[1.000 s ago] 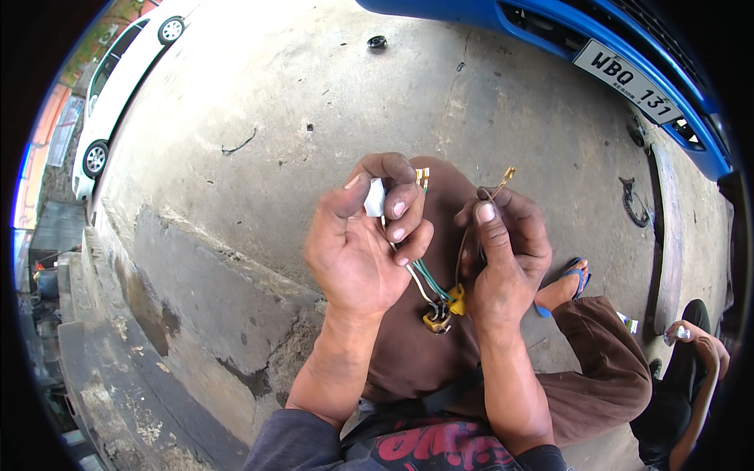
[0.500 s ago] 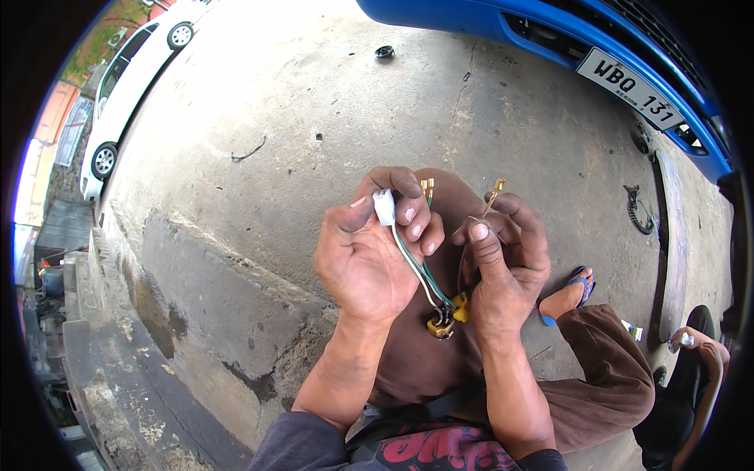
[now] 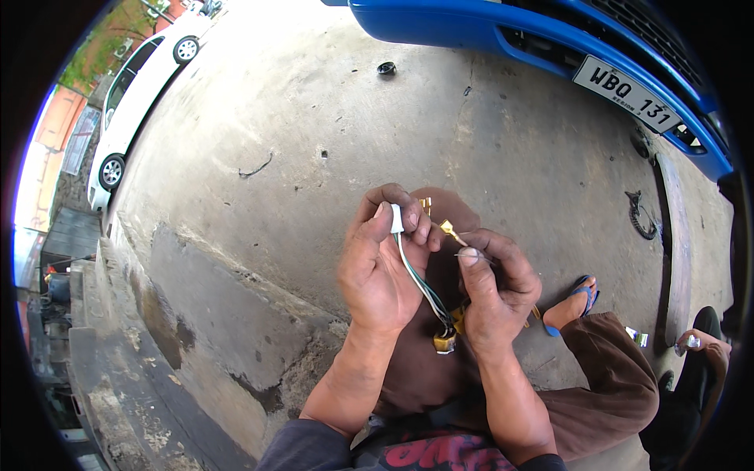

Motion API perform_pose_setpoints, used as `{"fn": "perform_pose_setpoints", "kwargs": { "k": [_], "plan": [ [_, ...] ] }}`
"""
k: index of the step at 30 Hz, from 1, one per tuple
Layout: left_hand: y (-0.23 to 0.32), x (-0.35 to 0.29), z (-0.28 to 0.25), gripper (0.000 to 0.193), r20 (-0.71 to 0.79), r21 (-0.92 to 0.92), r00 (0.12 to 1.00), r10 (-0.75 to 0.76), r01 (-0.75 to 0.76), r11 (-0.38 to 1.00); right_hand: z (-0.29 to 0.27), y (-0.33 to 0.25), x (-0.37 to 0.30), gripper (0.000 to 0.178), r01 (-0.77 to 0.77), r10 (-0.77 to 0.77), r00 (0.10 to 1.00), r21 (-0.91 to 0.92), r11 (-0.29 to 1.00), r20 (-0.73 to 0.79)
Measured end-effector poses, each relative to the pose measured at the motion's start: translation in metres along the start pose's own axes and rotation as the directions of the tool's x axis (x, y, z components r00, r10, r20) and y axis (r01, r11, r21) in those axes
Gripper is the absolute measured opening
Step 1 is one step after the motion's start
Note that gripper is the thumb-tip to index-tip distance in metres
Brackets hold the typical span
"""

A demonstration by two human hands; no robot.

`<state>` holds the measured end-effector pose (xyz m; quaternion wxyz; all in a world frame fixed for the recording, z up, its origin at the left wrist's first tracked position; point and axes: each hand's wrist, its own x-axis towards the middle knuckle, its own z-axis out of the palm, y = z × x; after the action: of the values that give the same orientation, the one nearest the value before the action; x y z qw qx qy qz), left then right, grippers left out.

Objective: The person sits on the ground and uses pliers to strip insulation from several wires. They then insert the stripped ends into a white connector and secure them.

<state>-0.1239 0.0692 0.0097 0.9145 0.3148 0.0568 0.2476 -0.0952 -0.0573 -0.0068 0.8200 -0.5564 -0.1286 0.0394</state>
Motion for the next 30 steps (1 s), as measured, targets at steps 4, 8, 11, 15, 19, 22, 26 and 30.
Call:
{"fn": "perform_pose_setpoints", "kwargs": {
  "k": [4,8,11,15,19,22,26,30],
  "plan": [
    [-0.0032,0.0004,-0.0008,0.024,0.082,-0.032,0.996,0.026,-0.023,0.999,0.0021,0.0015,0.0022,0.018,0.176,-0.171,0.984,-0.109,0.978,0.047],
    [-0.0043,0.0001,-0.0016,0.025,0.100,-0.010,0.995,0.028,-0.027,1.000,0.0045,0.0010,0.0054,0.018,0.244,-0.231,0.967,-0.130,0.961,0.106],
    [-0.0031,0.0008,-0.0022,0.026,0.104,-0.007,0.994,0.014,-0.013,1.000,0.0059,0.0001,0.0059,0.017,0.252,-0.237,0.966,-0.166,0.953,0.107],
    [-0.0027,0.0004,-0.0035,0.026,0.063,0.008,0.998,0.022,-0.023,1.000,0.0060,0.0001,0.0034,0.016,0.205,-0.190,0.978,-0.238,0.949,0.081],
    [-0.0036,-0.0020,-0.0054,0.028,0.060,0.018,0.998,0.034,-0.035,0.999,0.0060,0.0024,0.0015,0.015,0.218,-0.206,0.976,-0.231,0.948,0.073],
    [-0.0031,-0.0033,-0.0058,0.029,0.111,0.050,0.993,0.040,-0.045,0.998,0.0071,0.0034,0.0024,0.015,0.195,-0.188,0.981,-0.190,0.962,0.051],
    [-0.0007,-0.0037,-0.0035,0.033,0.097,0.032,0.994,0.047,-0.050,0.998,0.0087,0.0029,0.0053,0.017,0.248,-0.245,0.969,-0.153,0.957,0.040],
    [0.0013,-0.0046,0.0001,0.035,0.015,0.089,1.000,-0.004,0.002,0.996,0.0079,0.0005,0.0048,0.020,0.331,-0.325,0.943,-0.244,0.911,0.067]
  ]
}}
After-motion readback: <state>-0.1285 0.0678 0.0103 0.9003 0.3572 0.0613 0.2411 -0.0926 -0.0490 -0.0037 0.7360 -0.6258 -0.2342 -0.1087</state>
